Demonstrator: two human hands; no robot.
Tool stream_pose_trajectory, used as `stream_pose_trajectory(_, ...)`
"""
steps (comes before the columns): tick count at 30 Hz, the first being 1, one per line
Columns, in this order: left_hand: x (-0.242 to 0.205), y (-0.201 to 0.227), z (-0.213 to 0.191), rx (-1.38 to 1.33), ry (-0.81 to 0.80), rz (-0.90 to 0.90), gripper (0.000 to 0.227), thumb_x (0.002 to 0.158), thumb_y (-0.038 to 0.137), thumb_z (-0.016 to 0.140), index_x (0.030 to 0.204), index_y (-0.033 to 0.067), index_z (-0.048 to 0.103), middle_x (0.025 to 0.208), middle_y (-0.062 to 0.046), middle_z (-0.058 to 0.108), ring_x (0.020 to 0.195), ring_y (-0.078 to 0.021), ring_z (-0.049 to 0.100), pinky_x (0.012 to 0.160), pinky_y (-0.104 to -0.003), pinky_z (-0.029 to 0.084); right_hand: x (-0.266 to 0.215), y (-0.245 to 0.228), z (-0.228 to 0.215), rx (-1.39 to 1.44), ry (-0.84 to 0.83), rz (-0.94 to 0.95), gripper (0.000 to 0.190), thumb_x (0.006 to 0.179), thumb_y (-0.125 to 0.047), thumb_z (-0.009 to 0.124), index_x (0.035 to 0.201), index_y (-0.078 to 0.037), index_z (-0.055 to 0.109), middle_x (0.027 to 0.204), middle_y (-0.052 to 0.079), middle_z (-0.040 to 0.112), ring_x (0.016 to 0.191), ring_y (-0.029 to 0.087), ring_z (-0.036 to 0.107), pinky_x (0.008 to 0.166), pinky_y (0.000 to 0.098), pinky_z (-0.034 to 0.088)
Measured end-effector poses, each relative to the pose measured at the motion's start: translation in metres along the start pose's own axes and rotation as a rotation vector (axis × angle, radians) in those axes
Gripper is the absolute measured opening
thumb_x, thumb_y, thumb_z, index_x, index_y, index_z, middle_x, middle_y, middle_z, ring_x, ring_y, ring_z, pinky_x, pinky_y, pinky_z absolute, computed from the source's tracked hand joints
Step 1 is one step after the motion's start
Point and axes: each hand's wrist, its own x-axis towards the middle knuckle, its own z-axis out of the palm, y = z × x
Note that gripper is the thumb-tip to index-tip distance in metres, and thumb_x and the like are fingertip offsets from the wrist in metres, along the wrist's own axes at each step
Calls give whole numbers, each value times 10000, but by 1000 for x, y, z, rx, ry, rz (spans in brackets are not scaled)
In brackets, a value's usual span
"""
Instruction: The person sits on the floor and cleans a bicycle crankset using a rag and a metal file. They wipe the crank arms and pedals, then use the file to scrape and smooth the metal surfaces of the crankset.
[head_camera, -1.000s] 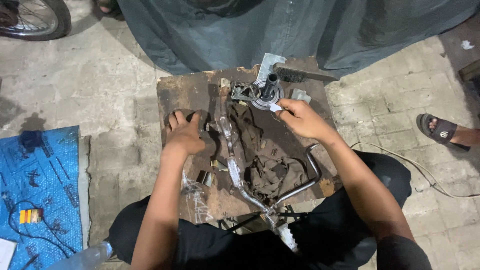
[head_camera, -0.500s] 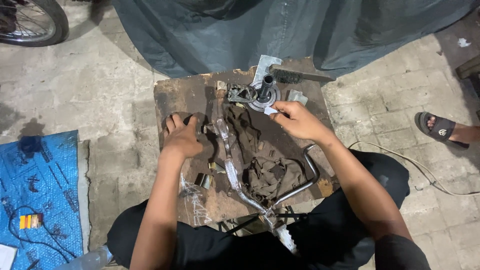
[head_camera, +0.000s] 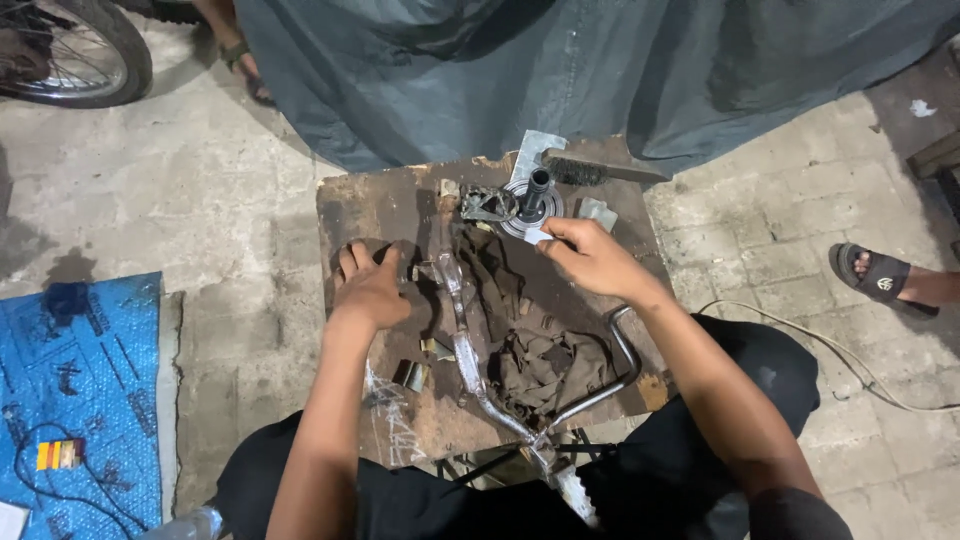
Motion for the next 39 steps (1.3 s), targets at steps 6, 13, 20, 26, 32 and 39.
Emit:
stream_pose_trajectory(6,-27,14,-15,-372,157,58,708,982,366,615,1553,2,407,1580,-330,279,1533,-464,188,1225,-603,203,2,-49,8,-35,9,-85,193,1008,-102,528,863,-45,643,600,126,573,572,217,512,614,360,450)
stream_pose_trajectory(13,-50,48,-8,-769,450,517,548,1018,248,588,1433,-96,492,1407,-370,480,1360,-543,439,1148,-672,304,9,-57,36,-123,18,-137,99,988,-83,594,981,-59,690,769,203,710,706,332,687,665,403,523)
stream_pose_trajectory(20,-28,43,12,-781,488,623,525,923,66,649,1416,-56,518,1368,-325,541,1325,-533,490,1101,-642,392,17,-49,49,-179,46,-169,134,993,-106,609,1121,-67,622,890,248,720,854,469,702,691,511,550)
stream_pose_trajectory(26,-19,52,32,-951,449,461,768,884,304,769,1504,-18,450,1428,-347,515,1262,-526,571,1058,-605,464,32,-39,61,-105,60,-311,144,943,2,632,1082,-22,661,927,253,721,908,494,690,770,540,555)
stream_pose_trajectory(32,-27,58,27,-1036,481,408,864,763,160,855,1510,-11,455,1313,-321,614,1114,-431,698,904,-470,600,43,-27,70,0,111,-336,119,972,-25,642,1073,-32,704,920,221,739,907,457,710,770,521,564)
stream_pose_trajectory(39,-25,55,28,-1021,466,357,797,738,212,882,1431,-7,555,1097,-267,742,1047,-361,742,843,-419,631,52,-32,74,-66,177,-374,112,980,-63,663,1062,-69,738,878,184,756,859,432,729,730,486,580)
